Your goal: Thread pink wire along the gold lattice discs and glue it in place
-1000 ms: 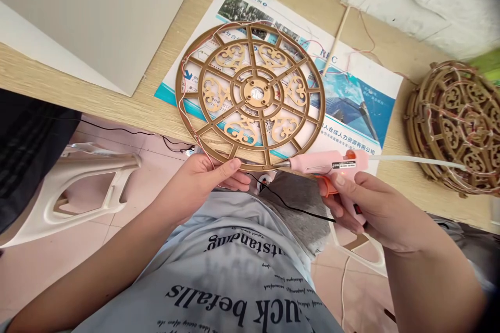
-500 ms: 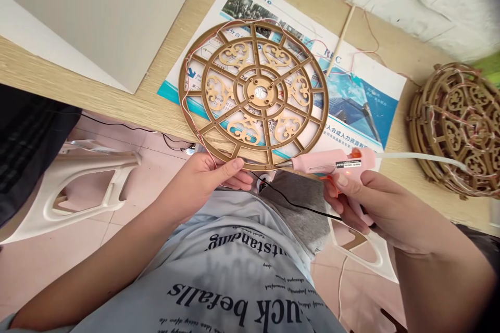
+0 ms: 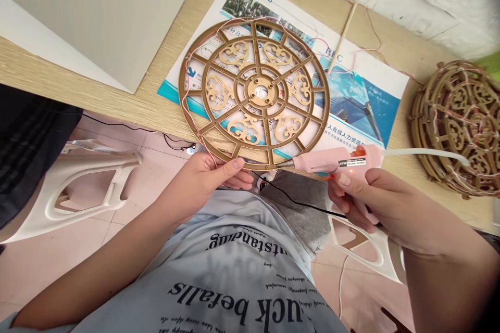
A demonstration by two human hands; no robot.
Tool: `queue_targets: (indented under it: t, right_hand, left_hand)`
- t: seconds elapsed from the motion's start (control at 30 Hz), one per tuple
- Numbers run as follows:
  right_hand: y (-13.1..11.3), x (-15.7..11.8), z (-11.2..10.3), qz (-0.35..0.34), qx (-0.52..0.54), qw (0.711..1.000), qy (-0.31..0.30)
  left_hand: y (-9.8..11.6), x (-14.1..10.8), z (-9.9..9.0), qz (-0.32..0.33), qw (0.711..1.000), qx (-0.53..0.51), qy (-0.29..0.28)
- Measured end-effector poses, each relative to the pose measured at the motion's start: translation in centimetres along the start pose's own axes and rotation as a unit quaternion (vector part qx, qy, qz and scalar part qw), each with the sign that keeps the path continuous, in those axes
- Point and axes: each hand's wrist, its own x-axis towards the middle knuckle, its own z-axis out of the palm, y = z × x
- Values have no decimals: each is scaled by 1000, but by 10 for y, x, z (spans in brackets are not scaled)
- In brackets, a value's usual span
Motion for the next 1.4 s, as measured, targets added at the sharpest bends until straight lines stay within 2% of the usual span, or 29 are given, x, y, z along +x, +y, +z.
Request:
queue_targets:
  t: [0.17, 0.27, 0.57, 0.73, 0.9, 1.07, 1.3, 1.4]
  right_hand:
    - [0, -8, -10, 1, -41, 998, 37]
    - [2, -13, -14, -5, -28, 998, 55]
    - [-7, -1, 4, -10, 8, 1000, 18]
    - [-4, -3, 3, 2, 19, 999, 31]
    - [-6, -4, 4, -20, 41, 999, 25]
    - [-7, -2, 3, -3, 26, 1000, 17]
    - [-10, -5, 2, -19, 11, 999, 36]
    - [-11, -1, 5, -10, 20, 999, 25]
  left_hand:
    - [0, 0, 0, -5, 1000, -3, 2]
    - [-1, 1, -1, -1, 1000, 0, 1]
    - [-1, 0, -1, 3, 1000, -2, -5]
    - [0, 0, 0, 0, 1000, -2, -4]
    - [-1, 1, -1, -1, 1000, 9, 2]
    - [-2, 2, -1, 3, 1000, -4, -4]
    - [-1, 1, 0, 5, 1000, -7, -3]
    - [-1, 1, -1, 10, 1000, -9, -5]
